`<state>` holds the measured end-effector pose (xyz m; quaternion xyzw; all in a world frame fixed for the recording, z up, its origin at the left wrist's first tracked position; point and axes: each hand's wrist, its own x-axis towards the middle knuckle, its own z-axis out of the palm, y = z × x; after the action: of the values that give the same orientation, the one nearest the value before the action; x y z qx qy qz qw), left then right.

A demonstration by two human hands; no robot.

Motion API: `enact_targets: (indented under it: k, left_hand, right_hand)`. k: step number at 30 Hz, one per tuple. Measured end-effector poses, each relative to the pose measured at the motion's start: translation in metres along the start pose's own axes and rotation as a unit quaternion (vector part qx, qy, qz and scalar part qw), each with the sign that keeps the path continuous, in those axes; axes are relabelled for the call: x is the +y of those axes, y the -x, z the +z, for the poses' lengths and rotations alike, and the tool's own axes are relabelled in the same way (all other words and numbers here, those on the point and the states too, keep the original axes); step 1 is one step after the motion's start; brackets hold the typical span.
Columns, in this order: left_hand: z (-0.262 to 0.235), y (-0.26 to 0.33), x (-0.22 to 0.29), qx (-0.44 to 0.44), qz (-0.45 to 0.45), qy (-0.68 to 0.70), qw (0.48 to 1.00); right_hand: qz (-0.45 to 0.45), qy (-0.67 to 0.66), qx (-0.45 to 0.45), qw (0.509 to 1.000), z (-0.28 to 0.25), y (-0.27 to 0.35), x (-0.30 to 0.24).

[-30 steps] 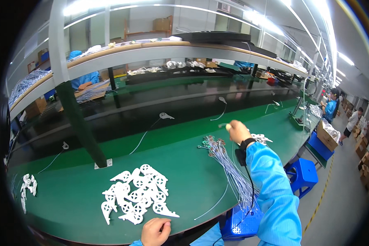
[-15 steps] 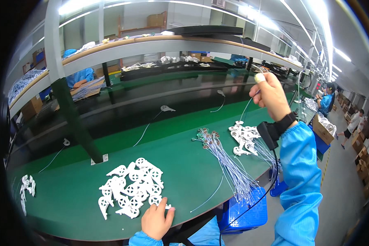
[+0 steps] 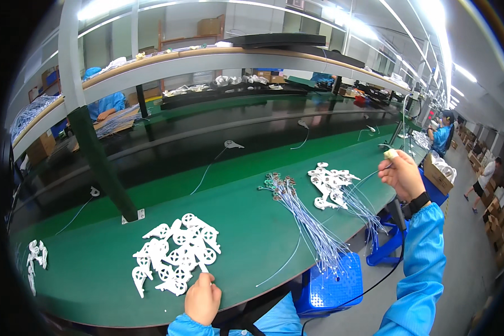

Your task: Assembling small white plastic components with wiring on a production line.

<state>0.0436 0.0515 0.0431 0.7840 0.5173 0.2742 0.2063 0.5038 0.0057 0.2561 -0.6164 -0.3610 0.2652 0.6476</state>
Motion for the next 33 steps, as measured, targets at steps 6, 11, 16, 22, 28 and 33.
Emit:
enact_targets:
  k: [6,11,16,22,28,33]
  left_hand:
    - [-0.007,0.012,-0.003,-0.010,-0.081,0.187,0.979]
    - [-0.004,0.020,-0.008,-0.105,-0.143,0.610,0.772]
    - [-0.001,0.021,-0.006,-0.173,-0.169,0.677,0.695]
    - [-0.005,0.025,-0.008,-0.113,-0.142,0.664,0.725]
    - [-0.014,0.027,-0.026,-0.115,-0.186,0.621,0.752]
    - [-0.003,0.029,-0.037,0.007,-0.158,0.650,0.744]
  right_hand:
    - [-0.033,-0.067,0.017,0.997,-0.021,0.005,0.005]
    - [-0.067,-0.108,-0.014,0.992,0.010,0.007,0.008]
    - [-0.098,-0.148,-0.033,0.984,0.051,0.027,-0.004]
    - [-0.076,-0.257,-0.151,0.952,0.139,0.064,0.004]
    - [-0.067,-0.368,-0.234,0.897,0.205,0.104,0.011]
    - [-0.108,-0.368,-0.174,0.907,0.225,0.131,0.025]
